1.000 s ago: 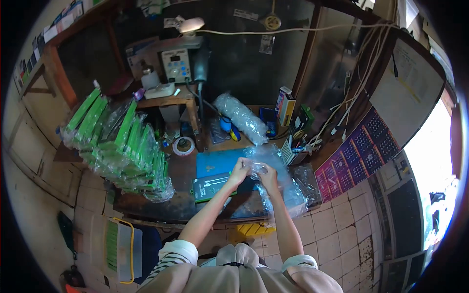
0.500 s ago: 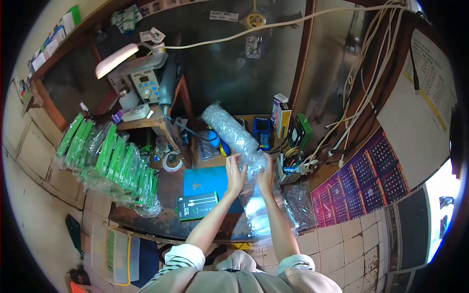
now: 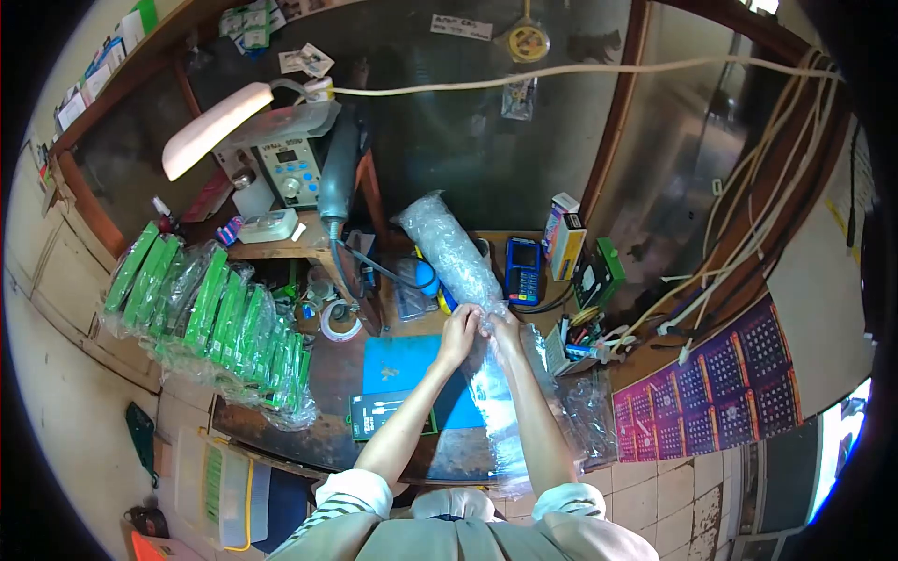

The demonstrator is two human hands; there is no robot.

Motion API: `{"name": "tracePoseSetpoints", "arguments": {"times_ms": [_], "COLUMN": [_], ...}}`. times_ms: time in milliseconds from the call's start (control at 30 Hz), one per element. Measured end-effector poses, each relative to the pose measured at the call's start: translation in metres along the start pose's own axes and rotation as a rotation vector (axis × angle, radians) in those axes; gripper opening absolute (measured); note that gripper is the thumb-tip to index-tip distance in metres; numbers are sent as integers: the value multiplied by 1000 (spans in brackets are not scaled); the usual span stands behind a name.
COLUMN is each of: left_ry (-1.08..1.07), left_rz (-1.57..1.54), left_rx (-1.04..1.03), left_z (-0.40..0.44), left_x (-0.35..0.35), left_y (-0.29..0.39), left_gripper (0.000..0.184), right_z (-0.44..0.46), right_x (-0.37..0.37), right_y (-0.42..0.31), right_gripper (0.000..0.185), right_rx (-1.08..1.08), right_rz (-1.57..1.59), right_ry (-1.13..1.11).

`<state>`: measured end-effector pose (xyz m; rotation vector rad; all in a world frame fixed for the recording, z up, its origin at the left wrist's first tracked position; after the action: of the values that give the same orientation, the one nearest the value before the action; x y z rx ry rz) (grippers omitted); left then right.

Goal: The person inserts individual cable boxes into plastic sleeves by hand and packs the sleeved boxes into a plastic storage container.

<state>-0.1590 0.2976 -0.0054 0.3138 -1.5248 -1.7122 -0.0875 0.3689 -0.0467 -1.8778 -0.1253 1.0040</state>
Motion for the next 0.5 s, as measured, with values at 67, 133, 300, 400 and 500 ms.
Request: {"name": "tracePoseSetpoints", "arguments": {"times_ms": [67, 133, 300, 400, 500], "left_ry": [-68, -71, -100, -95, -102], "left_rz": [-17, -20, -360, -362, -413], "left_rx": [41, -56, -4, 77, 45], "left_z": [1, 3, 9, 15, 18], "left_x": [3, 3, 3, 1, -1], "left_y": [5, 8, 3, -4, 1], "left_gripper": [19, 18, 19, 20, 16], "right_z": [19, 17, 11, 1, -17], "right_x": [8, -5, -28, -14, -26], "right_y": [12, 4, -6, -12, -50], "right_gripper": [22, 20, 29, 35, 36], "right_rx": [28, 47, 32, 190, 503], "right_rz": [251, 265, 470, 57, -713], "right_ry": [-7, -49, -188, 51, 196]}}
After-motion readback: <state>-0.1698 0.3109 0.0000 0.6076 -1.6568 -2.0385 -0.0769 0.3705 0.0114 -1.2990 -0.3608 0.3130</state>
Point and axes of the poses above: each hand's wrist, its own z-axis towards the middle knuckle, its own x-axis out of the back of the hand, y = z × x, the point moved 10 cm from there along z, towards the middle knuckle, and after that the axes turned 4 degrees about z, right-handed, at the moved point
